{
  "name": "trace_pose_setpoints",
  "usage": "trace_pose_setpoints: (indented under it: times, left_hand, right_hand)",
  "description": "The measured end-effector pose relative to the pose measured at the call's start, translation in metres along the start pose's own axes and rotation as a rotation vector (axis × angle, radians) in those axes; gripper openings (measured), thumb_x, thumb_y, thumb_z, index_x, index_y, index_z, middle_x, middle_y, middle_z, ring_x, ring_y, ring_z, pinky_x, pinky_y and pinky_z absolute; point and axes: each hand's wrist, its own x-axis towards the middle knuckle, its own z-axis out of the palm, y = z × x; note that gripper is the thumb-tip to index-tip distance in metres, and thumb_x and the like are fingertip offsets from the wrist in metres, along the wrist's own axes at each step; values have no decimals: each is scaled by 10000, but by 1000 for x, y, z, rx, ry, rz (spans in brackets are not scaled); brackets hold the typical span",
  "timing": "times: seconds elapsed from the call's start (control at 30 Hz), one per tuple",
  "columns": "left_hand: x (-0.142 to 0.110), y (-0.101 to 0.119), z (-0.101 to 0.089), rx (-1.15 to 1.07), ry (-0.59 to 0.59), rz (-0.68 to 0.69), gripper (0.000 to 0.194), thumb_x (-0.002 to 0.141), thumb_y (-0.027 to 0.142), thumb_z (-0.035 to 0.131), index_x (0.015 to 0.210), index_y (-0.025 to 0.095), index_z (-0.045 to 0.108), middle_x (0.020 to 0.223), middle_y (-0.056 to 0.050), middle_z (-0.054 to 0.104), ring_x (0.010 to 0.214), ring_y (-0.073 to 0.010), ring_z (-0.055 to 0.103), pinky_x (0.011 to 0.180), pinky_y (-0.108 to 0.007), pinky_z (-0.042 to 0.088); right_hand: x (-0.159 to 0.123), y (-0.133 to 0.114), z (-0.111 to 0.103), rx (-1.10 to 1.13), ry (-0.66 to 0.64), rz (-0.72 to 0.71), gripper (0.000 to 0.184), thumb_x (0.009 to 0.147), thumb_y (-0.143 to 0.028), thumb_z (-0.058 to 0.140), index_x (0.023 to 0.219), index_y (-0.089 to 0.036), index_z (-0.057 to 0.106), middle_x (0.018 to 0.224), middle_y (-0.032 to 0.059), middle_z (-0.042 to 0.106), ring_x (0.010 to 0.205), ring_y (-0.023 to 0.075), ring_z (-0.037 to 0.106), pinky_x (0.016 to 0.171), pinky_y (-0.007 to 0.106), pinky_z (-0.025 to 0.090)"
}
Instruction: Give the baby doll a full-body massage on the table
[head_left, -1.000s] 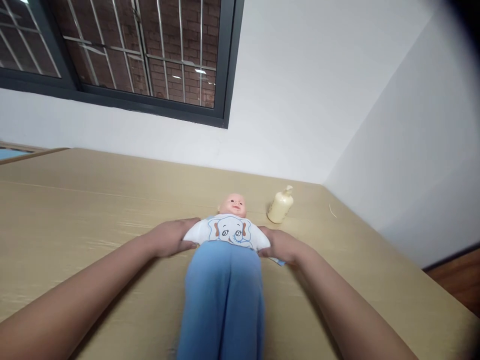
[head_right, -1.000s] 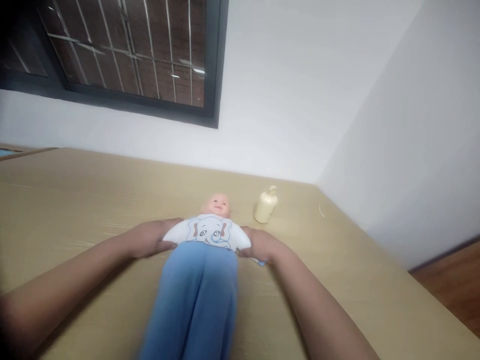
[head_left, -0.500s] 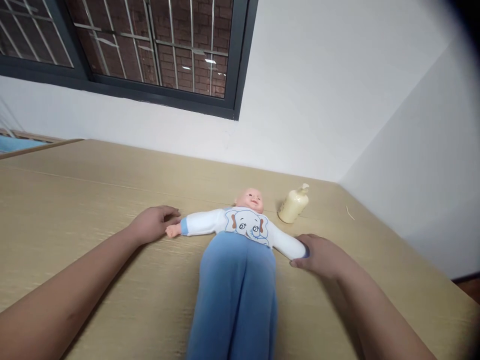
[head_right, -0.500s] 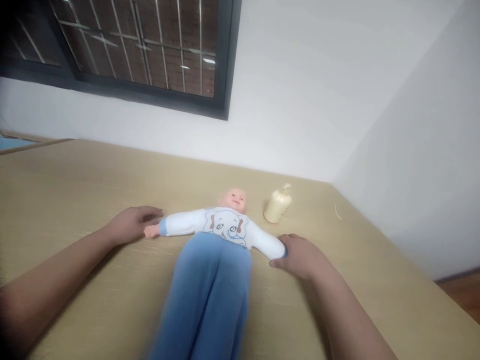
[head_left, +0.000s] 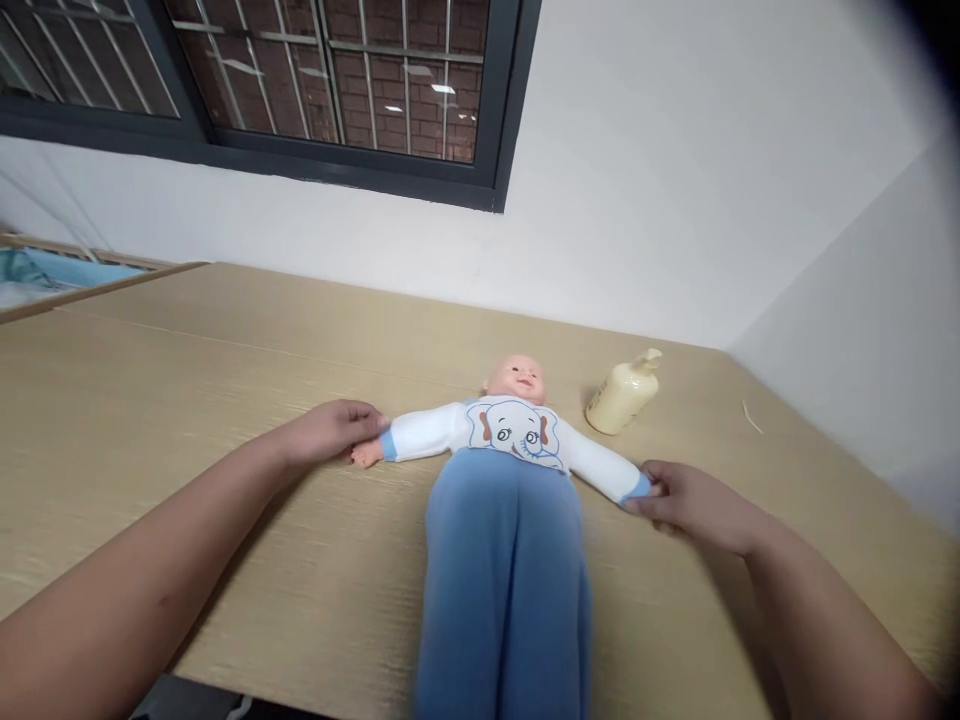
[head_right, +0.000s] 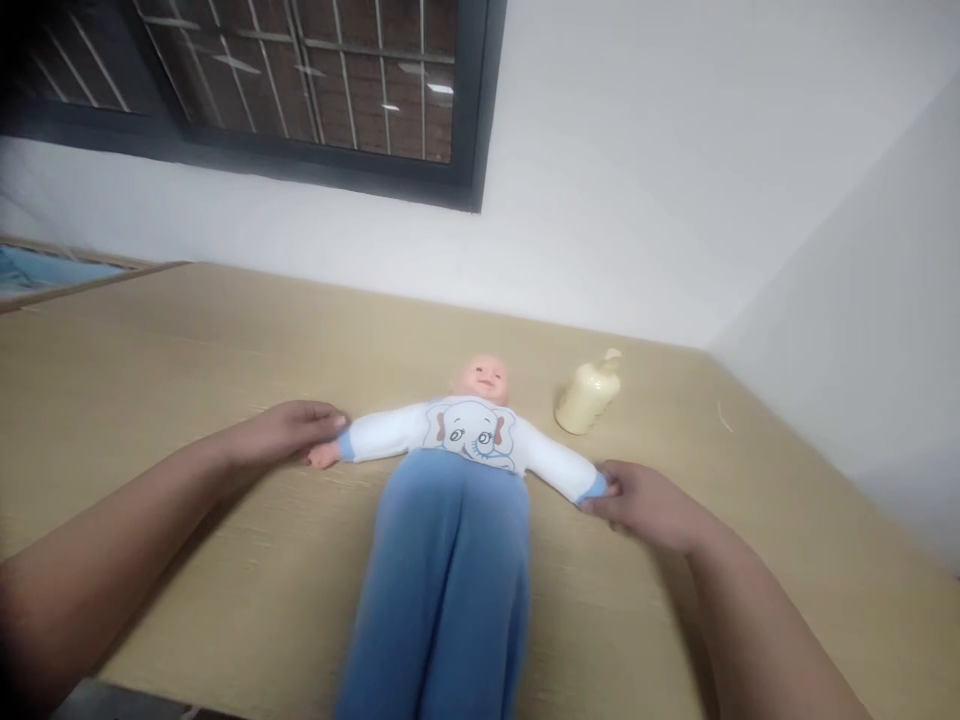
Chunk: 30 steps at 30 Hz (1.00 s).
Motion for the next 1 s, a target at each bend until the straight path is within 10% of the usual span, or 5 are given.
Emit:
trace_pose_setpoints:
  times: [0.13, 0.27, 0.6, 1.0]
  left_hand:
    - [-1, -1, -7, -9, -250, 32, 327, 664, 444, 725, 906, 226, 696, 729, -2, 654, 696, -204, 603, 618, -270, 420]
    - [1, -5, -9, 145, -189, 14, 169, 692, 378, 642, 704, 212, 615, 658, 10, 558, 638, -191, 542, 584, -267, 350]
    - [14, -27, -5, 105, 44, -17, 295, 779, 483, 642, 890, 213, 604, 745, -7, 591, 661, -190, 541, 560, -270, 380]
    - [21, -26, 7, -330, 149, -170, 428, 735, 560, 745, 826, 159, 627, 696, -29, 620, 574, -128, 528, 470, -200, 418]
  right_hand:
    - [11, 10, 4, 227, 9, -15, 441, 701, -537, 799, 891, -201, 586, 639, -24, 569, 523, 114, 465, 486, 252, 335]
    - [16, 17, 7, 475, 29, -70, 506, 655, -491, 870, 934, -196, 568, 660, -20, 597, 560, 113, 508, 511, 238, 367]
    - [19, 24, 4, 883, 16, -157, 361, 716, -407, 884, 883, -167, 673, 847, 34, 657, 752, 131, 629, 704, 253, 515]
    - [37, 32, 14, 893, 161, -175, 349, 652, -373, 925, 786, -165, 678, 671, -11, 614, 513, 55, 425, 448, 196, 278]
